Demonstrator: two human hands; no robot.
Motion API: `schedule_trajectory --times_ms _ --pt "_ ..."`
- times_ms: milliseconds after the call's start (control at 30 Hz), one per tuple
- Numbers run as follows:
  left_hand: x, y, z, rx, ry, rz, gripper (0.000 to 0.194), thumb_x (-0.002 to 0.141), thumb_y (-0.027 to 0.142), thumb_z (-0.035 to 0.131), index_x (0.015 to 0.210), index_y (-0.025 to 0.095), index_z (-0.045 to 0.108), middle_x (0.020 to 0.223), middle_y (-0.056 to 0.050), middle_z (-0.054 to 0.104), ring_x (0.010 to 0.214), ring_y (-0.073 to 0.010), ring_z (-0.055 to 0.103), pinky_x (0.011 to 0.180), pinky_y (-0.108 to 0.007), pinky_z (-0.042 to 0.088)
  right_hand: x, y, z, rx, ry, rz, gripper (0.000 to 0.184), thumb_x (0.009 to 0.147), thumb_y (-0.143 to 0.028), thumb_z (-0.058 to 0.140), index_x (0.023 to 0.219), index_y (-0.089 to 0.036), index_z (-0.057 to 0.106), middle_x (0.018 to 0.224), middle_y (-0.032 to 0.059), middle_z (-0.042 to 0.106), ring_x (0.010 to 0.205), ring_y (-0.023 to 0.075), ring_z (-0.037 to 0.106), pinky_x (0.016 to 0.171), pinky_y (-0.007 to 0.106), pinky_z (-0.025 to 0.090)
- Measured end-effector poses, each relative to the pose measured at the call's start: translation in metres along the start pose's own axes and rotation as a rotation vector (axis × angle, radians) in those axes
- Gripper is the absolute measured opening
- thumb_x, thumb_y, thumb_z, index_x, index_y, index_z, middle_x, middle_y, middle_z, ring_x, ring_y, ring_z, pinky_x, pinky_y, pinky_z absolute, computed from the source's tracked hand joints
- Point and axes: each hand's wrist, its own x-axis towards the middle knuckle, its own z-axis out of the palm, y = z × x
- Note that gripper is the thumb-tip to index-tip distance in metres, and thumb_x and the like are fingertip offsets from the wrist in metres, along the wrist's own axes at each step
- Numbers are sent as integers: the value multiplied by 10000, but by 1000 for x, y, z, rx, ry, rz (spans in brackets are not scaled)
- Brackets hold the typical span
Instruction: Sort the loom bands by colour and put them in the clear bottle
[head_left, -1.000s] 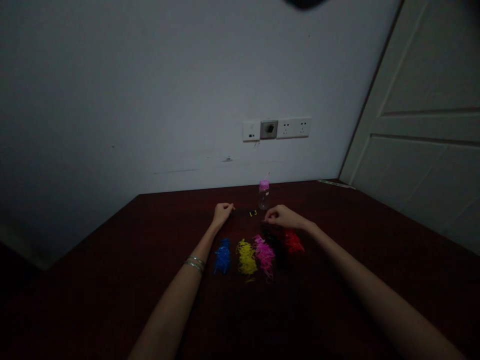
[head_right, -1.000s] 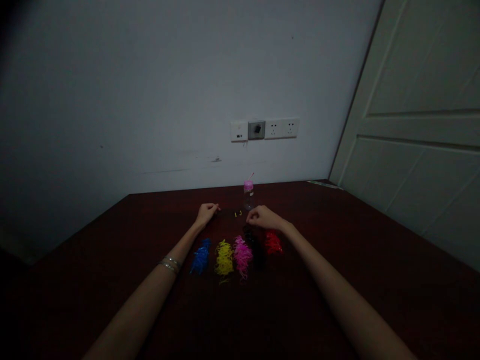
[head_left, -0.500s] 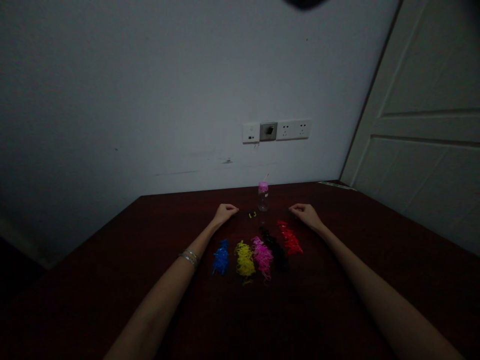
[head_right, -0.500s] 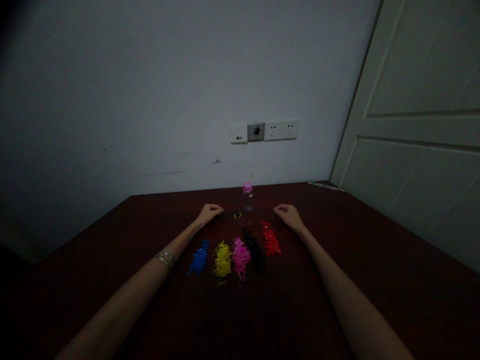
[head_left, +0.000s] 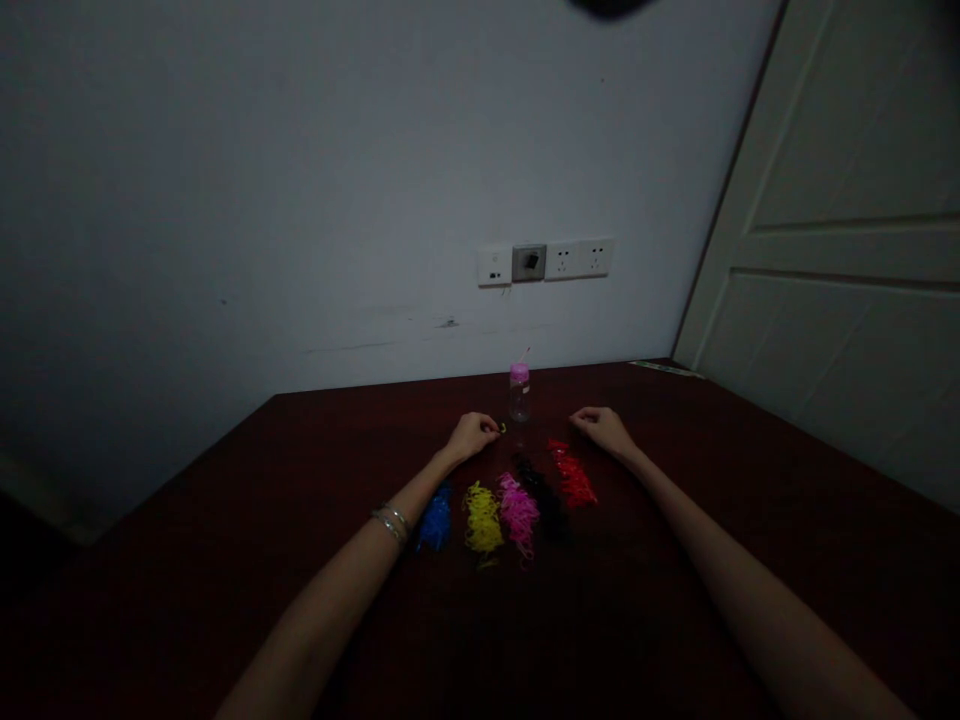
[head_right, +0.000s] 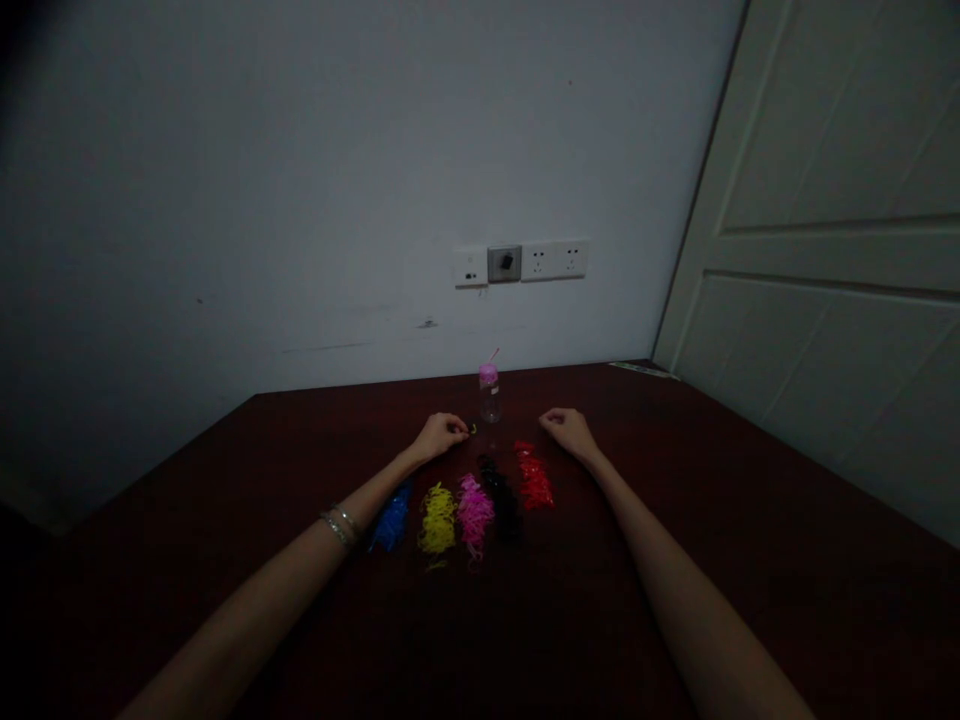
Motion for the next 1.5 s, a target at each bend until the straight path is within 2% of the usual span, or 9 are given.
schedule_trajectory --times_ms 300,500,600,700,867,1133,1333,1400,1500 --pt "-4 2 -6 80 62 28 147 651 185 580 715 128 700 678 -55 642 643 -152 546 620 -241 397 1 1 0 1 0 7 325 682 -369 473 730 -117 673 586 34 614 550 141 531 503 217 369" --pt "-9 4 -19 -59 74 -14 150 669 203 574 700 120 695 703 -58 655 655 -141 547 647 -238 400 3 4 1 12 -10 11 325 683 -370 471 743 -116 665 573 25 599 527 133 517 486 215 358" --pt "-18 8 -32 -204 -17 -74 187 657 252 601 721 101 692 635 -43 627 537 -100 488 545 -215 368 2 3 0 7 -11 17 331 684 -382 475 740 -117 664 559 22 593 517 132 513 484 217 356" --pt "-33 12 -46 -293 -175 -147 289 646 344 622 772 93 691 505 -4 538 403 -54 340 421 -204 257 1 2 0 22 -10 23 344 686 -391 478 757 -110 664 556 27 587 517 133 511 484 218 358" --pt "-57 20 -64 -320 -396 -190 395 574 429 676 777 91 693 441 25 453 390 -40 274 397 -207 175 -1 0 -1 6 18 9 350 680 -395 481 750 -108 669 596 44 610 548 142 524 505 222 368" --pt "-71 22 -70 -312 -529 -202 417 529 450 706 767 107 705 427 35 450 400 -42 264 415 -220 163 -1 0 -2 -29 10 9 352 677 -404 473 723 -110 661 579 39 598 546 142 519 502 223 364" --pt "-70 26 -70 -357 -508 -211 431 540 446 701 804 105 705 429 34 449 396 -41 255 408 -220 156 -2 -2 -2 -27 8 17 364 675 -406 472 737 -104 666 550 36 590 505 138 508 473 225 352" --pt "-66 22 -69 -385 -442 -221 443 560 445 689 837 99 697 411 45 409 389 -41 253 400 -215 154 -2 -1 -2 -24 13 14 358 676 -400 475 737 -105 668 550 37 596 506 139 515 479 225 359" --pt "-57 8 -64 -392 -264 -266 449 614 463 637 866 94 683 385 67 332 364 -40 234 386 -210 141 -2 1 -1 -9 15 -2 344 679 -385 475 739 -110 673 579 43 618 534 144 534 505 226 376"
